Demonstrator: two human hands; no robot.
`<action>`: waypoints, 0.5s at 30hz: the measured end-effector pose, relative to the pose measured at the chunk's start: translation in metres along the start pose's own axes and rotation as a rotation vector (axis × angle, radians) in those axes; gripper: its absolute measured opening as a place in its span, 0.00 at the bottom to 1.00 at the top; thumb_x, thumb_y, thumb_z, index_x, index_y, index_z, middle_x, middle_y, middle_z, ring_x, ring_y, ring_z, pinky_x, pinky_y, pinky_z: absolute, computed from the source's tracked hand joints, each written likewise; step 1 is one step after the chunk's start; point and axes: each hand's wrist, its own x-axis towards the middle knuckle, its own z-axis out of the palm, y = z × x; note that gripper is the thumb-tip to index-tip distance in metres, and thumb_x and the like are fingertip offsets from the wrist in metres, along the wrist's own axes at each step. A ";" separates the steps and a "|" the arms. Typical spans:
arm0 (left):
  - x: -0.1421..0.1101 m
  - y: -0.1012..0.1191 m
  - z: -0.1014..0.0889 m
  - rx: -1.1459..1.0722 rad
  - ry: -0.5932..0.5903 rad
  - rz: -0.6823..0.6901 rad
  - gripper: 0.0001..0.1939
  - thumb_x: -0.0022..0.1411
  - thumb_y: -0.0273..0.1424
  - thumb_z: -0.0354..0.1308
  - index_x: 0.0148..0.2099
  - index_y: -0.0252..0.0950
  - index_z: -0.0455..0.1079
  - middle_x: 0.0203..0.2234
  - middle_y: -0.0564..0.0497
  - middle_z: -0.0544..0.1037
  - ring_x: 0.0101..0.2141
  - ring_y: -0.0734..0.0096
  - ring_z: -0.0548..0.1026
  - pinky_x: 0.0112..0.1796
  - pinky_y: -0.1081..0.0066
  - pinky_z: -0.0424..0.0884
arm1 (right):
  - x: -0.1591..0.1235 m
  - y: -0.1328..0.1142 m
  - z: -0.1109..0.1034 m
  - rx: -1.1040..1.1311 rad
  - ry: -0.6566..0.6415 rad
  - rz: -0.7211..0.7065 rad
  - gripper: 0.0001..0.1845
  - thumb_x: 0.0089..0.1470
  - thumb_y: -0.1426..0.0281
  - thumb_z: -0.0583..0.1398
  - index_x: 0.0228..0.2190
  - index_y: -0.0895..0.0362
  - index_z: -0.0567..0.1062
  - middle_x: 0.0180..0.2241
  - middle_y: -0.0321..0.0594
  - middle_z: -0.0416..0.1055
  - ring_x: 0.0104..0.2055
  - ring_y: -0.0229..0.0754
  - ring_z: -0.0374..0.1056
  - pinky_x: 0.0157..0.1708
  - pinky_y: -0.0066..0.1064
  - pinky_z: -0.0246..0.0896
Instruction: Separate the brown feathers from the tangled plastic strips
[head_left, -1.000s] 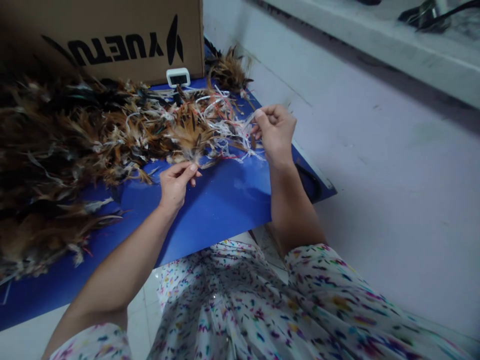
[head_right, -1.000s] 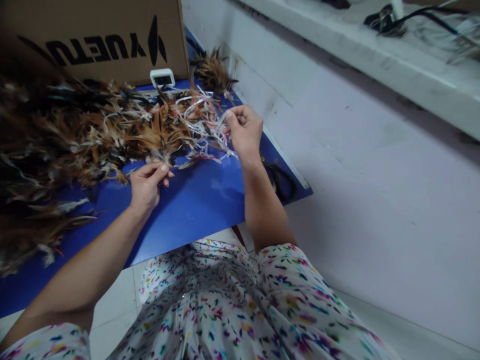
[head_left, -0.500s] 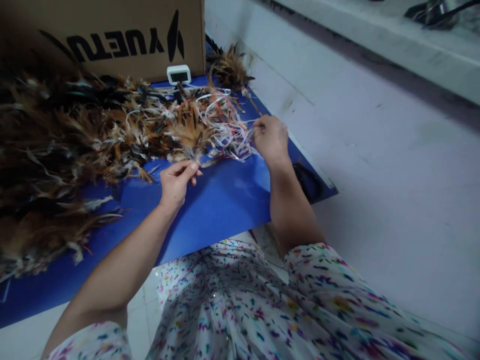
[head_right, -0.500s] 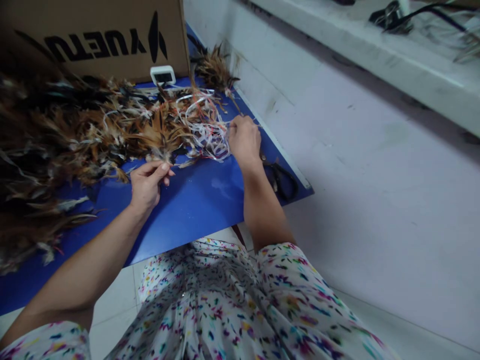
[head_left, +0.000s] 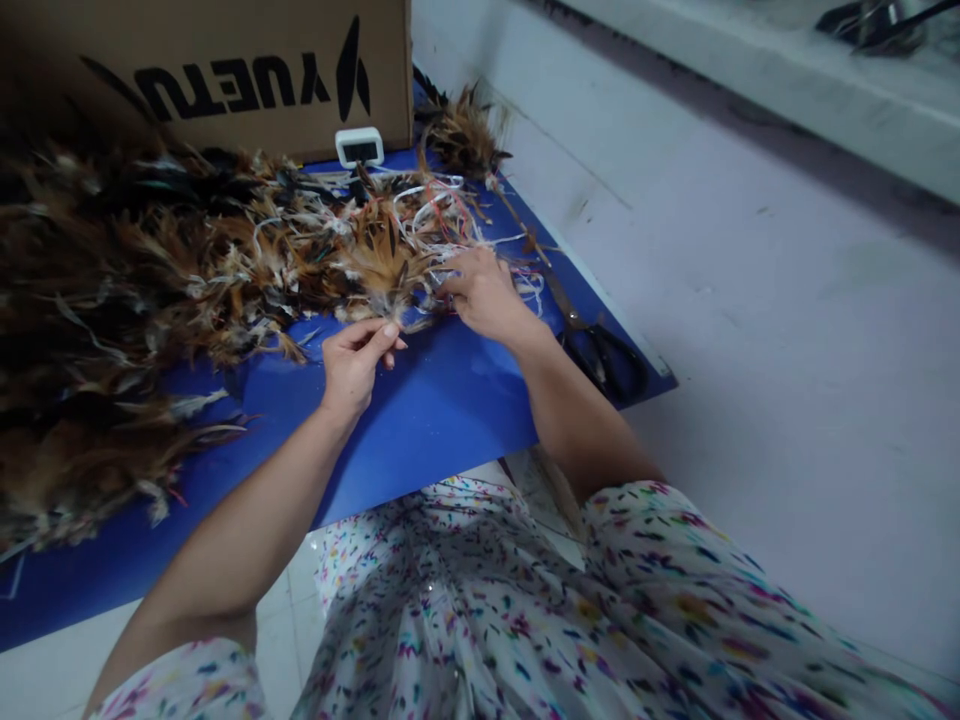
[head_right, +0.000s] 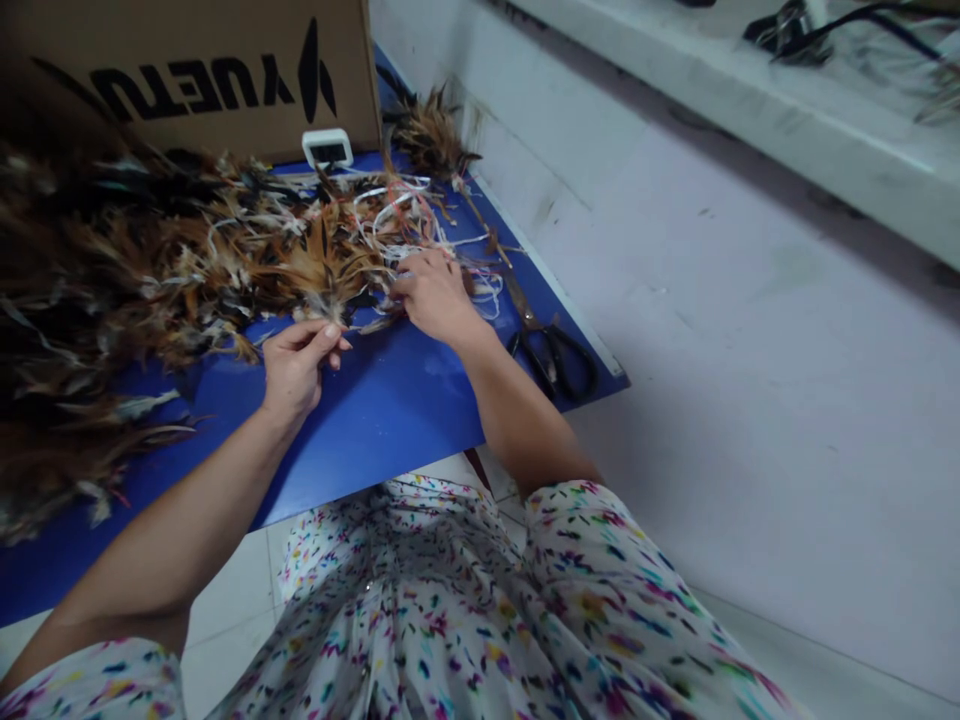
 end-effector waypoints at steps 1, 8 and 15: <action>0.000 0.000 0.000 0.002 -0.001 0.003 0.14 0.46 0.41 0.75 0.28 0.35 0.80 0.19 0.52 0.79 0.14 0.82 0.67 0.17 0.78 0.64 | 0.000 0.000 0.002 -0.020 -0.016 0.022 0.20 0.63 0.73 0.51 0.44 0.54 0.81 0.57 0.46 0.71 0.63 0.59 0.57 0.59 0.57 0.54; -0.001 0.001 0.001 -0.001 0.006 0.003 0.15 0.46 0.41 0.75 0.27 0.34 0.80 0.18 0.52 0.78 0.14 0.82 0.67 0.17 0.78 0.63 | 0.000 -0.001 -0.004 -0.137 -0.030 0.152 0.18 0.63 0.73 0.50 0.40 0.57 0.80 0.56 0.51 0.70 0.62 0.62 0.55 0.55 0.58 0.51; -0.001 0.001 0.002 0.009 0.013 0.000 0.15 0.45 0.42 0.75 0.27 0.35 0.80 0.18 0.52 0.78 0.14 0.82 0.66 0.16 0.78 0.63 | 0.003 -0.001 -0.002 -0.141 -0.042 0.191 0.14 0.64 0.68 0.55 0.45 0.57 0.78 0.51 0.54 0.72 0.59 0.61 0.59 0.54 0.53 0.55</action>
